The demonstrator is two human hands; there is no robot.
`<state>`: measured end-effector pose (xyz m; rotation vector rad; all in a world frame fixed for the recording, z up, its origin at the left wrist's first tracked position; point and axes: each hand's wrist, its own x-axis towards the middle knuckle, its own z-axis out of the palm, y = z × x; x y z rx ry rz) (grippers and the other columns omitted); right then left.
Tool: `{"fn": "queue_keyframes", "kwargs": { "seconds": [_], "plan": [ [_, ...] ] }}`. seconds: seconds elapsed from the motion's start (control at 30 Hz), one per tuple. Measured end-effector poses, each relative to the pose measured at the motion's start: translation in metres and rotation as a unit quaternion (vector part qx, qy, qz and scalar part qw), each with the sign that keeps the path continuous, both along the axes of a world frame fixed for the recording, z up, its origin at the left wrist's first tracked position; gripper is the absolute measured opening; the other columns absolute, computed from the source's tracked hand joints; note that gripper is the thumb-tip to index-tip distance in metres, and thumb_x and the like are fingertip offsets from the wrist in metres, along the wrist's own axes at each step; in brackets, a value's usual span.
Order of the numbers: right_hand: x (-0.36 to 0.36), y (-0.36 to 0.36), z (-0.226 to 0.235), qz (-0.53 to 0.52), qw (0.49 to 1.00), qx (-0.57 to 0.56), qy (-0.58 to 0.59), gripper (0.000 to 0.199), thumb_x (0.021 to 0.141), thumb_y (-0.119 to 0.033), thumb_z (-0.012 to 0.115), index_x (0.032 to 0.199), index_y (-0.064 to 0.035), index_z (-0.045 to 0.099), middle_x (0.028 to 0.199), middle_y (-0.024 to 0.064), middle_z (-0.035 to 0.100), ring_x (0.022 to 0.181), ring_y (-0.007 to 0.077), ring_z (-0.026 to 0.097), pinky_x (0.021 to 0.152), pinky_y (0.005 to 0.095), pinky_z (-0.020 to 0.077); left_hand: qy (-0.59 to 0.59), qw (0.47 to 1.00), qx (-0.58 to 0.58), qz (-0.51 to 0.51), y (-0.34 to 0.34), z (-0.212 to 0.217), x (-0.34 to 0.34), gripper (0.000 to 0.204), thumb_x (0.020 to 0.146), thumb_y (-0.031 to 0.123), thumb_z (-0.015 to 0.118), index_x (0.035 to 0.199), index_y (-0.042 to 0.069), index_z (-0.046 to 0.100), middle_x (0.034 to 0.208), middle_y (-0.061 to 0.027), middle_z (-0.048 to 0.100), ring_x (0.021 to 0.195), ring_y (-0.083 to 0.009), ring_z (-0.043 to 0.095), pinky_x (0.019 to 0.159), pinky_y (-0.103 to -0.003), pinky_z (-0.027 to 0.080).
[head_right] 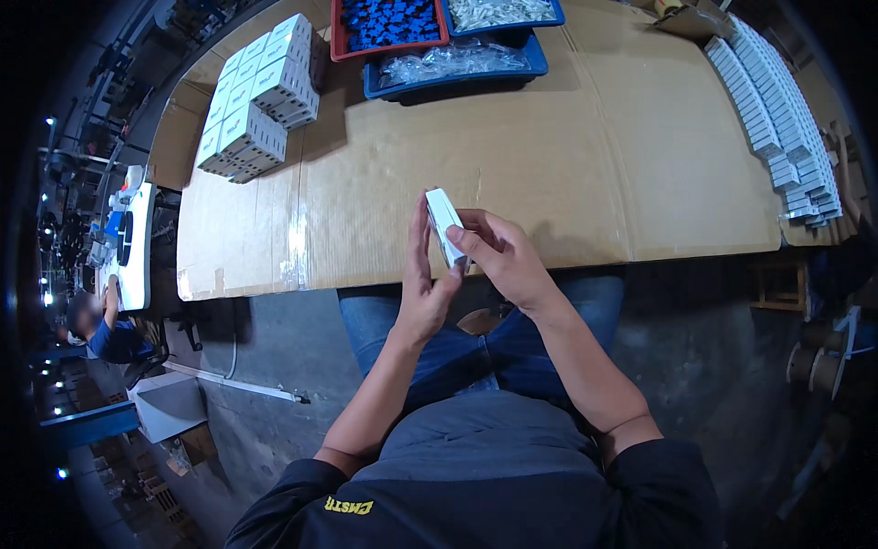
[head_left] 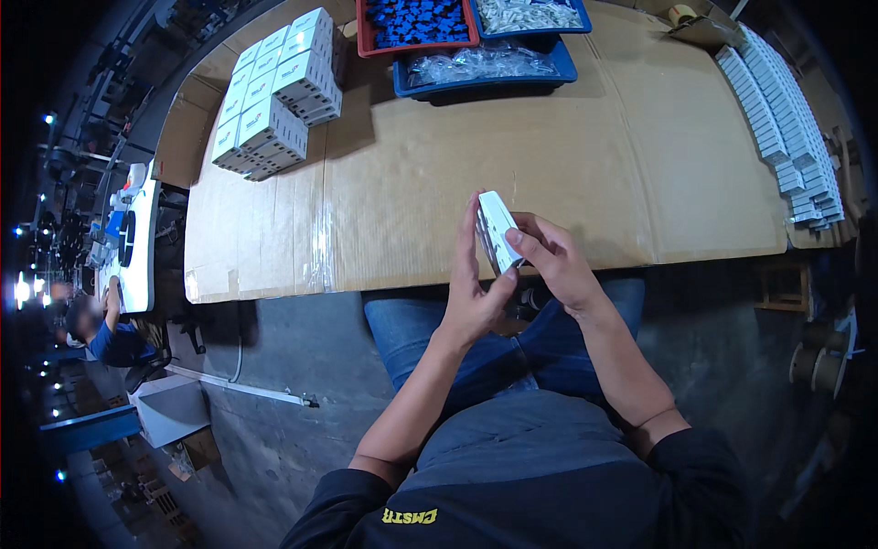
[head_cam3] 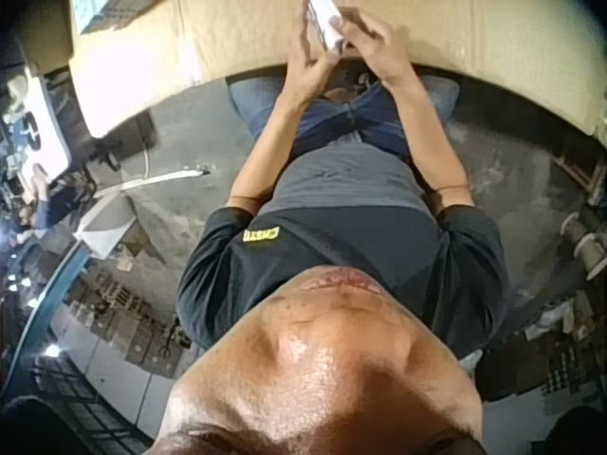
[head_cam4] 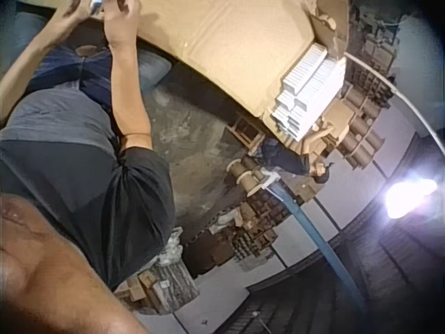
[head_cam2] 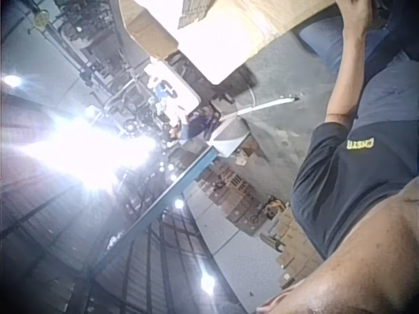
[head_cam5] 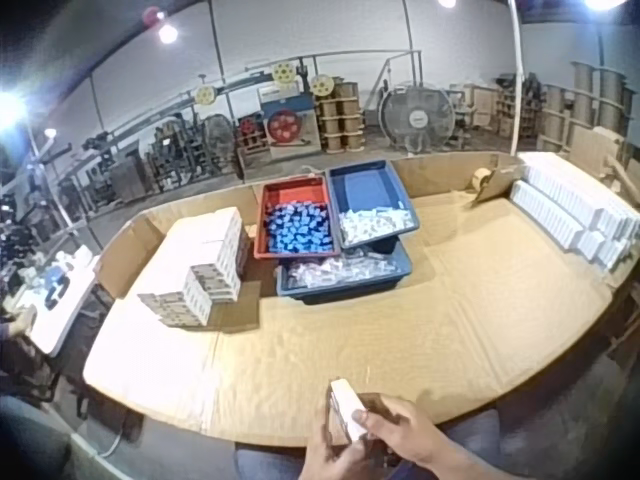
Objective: The worker is assembling small electrical components by placing internal parts and wires into white plastic housing units and then snapping the covers shut.
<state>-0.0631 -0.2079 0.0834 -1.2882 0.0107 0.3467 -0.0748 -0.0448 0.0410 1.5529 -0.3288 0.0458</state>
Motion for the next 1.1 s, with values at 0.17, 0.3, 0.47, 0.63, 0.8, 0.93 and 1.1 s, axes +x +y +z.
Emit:
{"fn": "queue_keyframes", "kwargs": {
  "seconds": [0.17, 0.3, 0.47, 0.63, 0.8, 0.93, 1.1],
  "plan": [
    [-0.006, 0.013, -0.015, -0.031, 0.998, -0.018, -0.05, 0.054, 0.095, -0.023, 0.08, 0.138, 0.0025, 0.059, 0.13, 0.0111, 0.066, 0.122, 0.0209, 0.063, 0.107, 0.0382, 0.0506, 0.148, 0.976, -0.154, 0.037, 0.001, 0.001, 0.006, 0.074, 0.108, 0.048, 0.051, 0.166, 0.008, 0.027, 0.161, -0.0141, 0.039, 0.144, -0.0262, 0.044, 0.115, -0.04, 0.042],
    [-0.014, 0.023, -0.02, -0.045, 0.987, -0.037, -0.149, 0.061, 0.091, -0.024, 0.084, 0.14, 0.0014, 0.058, 0.138, 0.0129, 0.062, 0.136, 0.0255, 0.057, 0.114, 0.0414, 0.0468, 0.253, 0.949, -0.173, 0.075, -0.002, 0.025, 0.008, 0.062, 0.112, 0.04, 0.049, 0.163, 0.008, 0.035, 0.135, -0.008, 0.058, 0.114, -0.0136, 0.059, 0.096, -0.029, 0.051],
    [-0.017, 0.025, -0.022, -0.029, 0.964, -0.151, -0.218, 0.061, 0.097, -0.021, 0.077, 0.146, 0.0066, 0.054, 0.15, 0.0207, 0.057, 0.14, 0.0275, 0.055, 0.116, 0.0392, 0.0438, 0.187, 0.968, -0.137, 0.095, -0.004, 0.024, 0.006, 0.064, 0.113, 0.045, 0.046, 0.163, 0.007, 0.035, 0.14, -0.0089, 0.056, 0.122, -0.0164, 0.057, 0.105, -0.032, 0.048],
    [-0.028, 0.033, -0.019, -0.034, 0.959, -0.147, -0.242, 0.057, 0.103, -0.017, 0.067, 0.151, 0.007, 0.047, 0.157, 0.0258, 0.048, 0.143, 0.0344, 0.052, 0.113, 0.0396, 0.0457, 0.119, 0.985, -0.096, 0.083, -0.003, 0.02, 0.004, 0.065, 0.114, 0.046, 0.041, 0.16, 0.001, 0.038, 0.153, -0.0108, 0.049, 0.132, -0.0192, 0.054, 0.113, -0.036, 0.042],
    [-0.03, 0.034, -0.021, -0.052, 0.931, -0.184, -0.313, 0.052, 0.107, -0.015, 0.058, 0.152, 0.0072, 0.045, 0.156, 0.0288, 0.047, 0.139, 0.0411, 0.054, 0.11, 0.0411, 0.0489, 0.068, 0.99, -0.103, 0.075, -0.003, 0.023, 0.003, 0.069, 0.112, 0.046, 0.046, 0.162, 0.0, 0.032, 0.156, -0.0123, 0.047, 0.135, -0.0206, 0.051, 0.115, -0.036, 0.04],
    [-0.032, 0.032, -0.021, -0.049, 0.922, -0.2, -0.329, 0.051, 0.109, -0.014, 0.053, 0.154, 0.0066, 0.042, 0.155, 0.0299, 0.047, 0.135, 0.0429, 0.057, 0.105, 0.0407, 0.0528, 0.033, 0.992, -0.09, 0.079, -0.002, 0.016, 0.004, 0.068, 0.112, 0.045, 0.046, 0.161, -0.002, 0.034, 0.159, -0.0133, 0.043, 0.137, -0.022, 0.05, 0.116, -0.036, 0.039],
    [-0.034, 0.034, -0.021, -0.059, 0.915, -0.211, -0.34, 0.049, 0.11, -0.013, 0.05, 0.154, 0.006, 0.043, 0.154, 0.0305, 0.049, 0.132, 0.0441, 0.059, 0.102, 0.0406, 0.0543, 0.03, 0.992, -0.1, 0.073, -0.001, 0.012, 0.0, 0.066, 0.113, 0.042, 0.045, 0.16, -0.002, 0.034, 0.157, -0.0145, 0.044, 0.14, -0.0232, 0.047, 0.118, -0.038, 0.036]
  ]
}}
